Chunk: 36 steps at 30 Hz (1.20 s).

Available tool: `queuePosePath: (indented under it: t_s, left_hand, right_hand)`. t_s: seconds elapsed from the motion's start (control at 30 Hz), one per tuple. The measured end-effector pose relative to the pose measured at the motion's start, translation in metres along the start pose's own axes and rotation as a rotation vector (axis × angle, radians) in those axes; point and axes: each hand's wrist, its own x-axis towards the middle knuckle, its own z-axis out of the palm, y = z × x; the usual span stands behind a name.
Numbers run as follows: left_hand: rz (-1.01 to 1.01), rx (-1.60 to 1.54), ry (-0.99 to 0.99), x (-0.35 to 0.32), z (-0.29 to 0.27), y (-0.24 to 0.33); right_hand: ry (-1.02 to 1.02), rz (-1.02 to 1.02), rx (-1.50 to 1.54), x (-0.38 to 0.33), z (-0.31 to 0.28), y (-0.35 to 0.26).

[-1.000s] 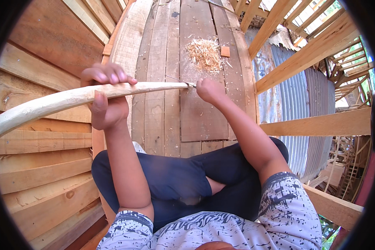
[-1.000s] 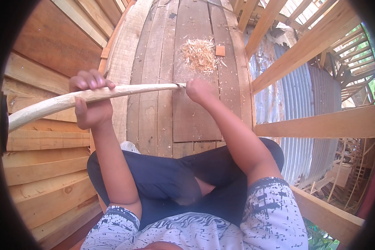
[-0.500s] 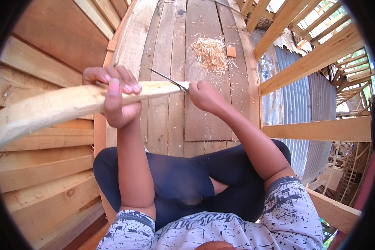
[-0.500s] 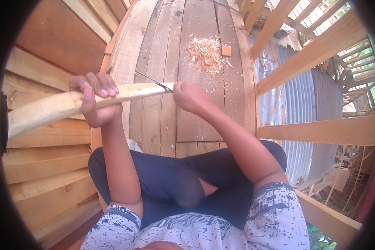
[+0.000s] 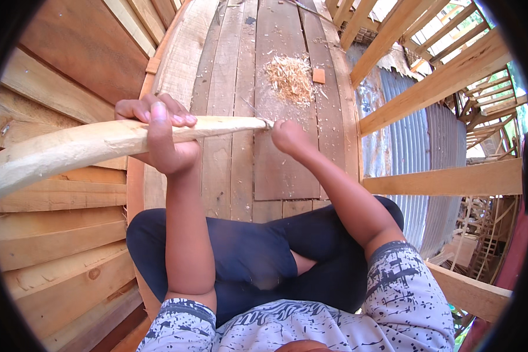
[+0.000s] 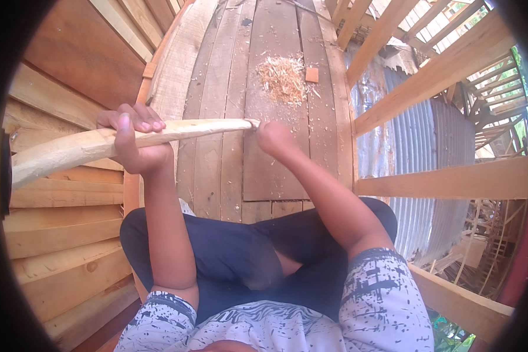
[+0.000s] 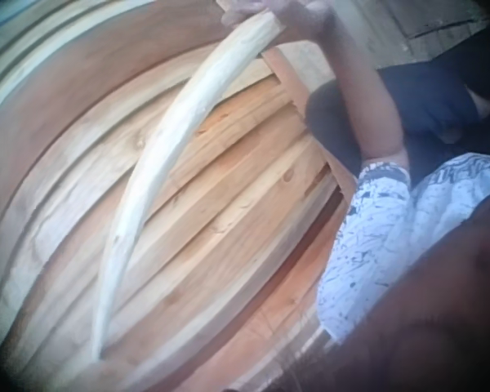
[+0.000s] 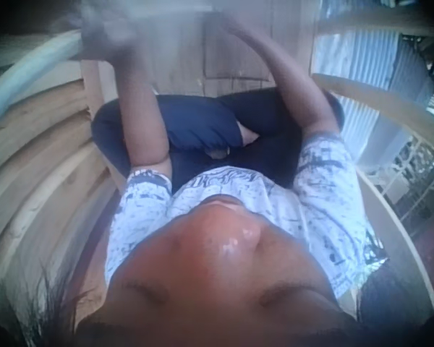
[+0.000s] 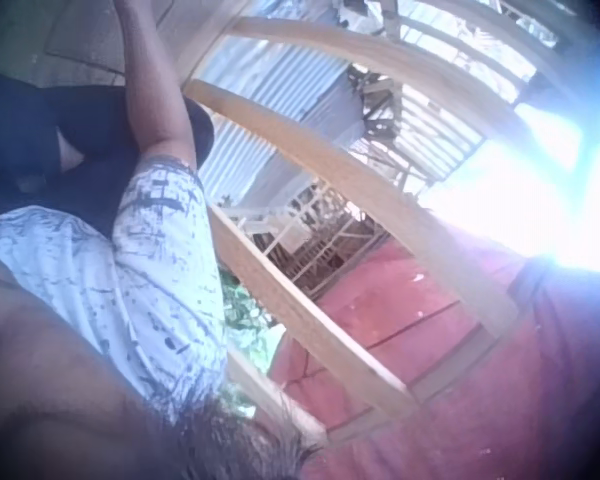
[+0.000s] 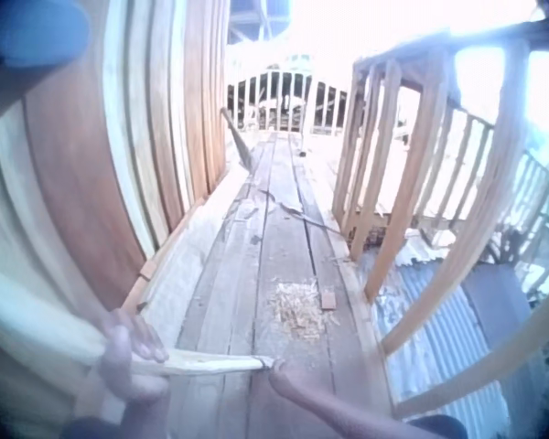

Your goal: The person sits cross-legged on a wooden floor and uses a knife to carve a long, light-colored wooden stick. They hold the stick with their left hand and use their right hand to shave thin strips of wood from the surface, creating a pile of shavings on the floor.

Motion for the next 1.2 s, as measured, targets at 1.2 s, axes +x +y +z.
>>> queuePosePath:
  t_s: [1.2]
  left_hand:
    - [-0.019,-0.053,0.031,-0.003,0.001,0.0]
  right_hand:
    - [0.13,-0.106,0.06,-0.012,0.006,-0.016]
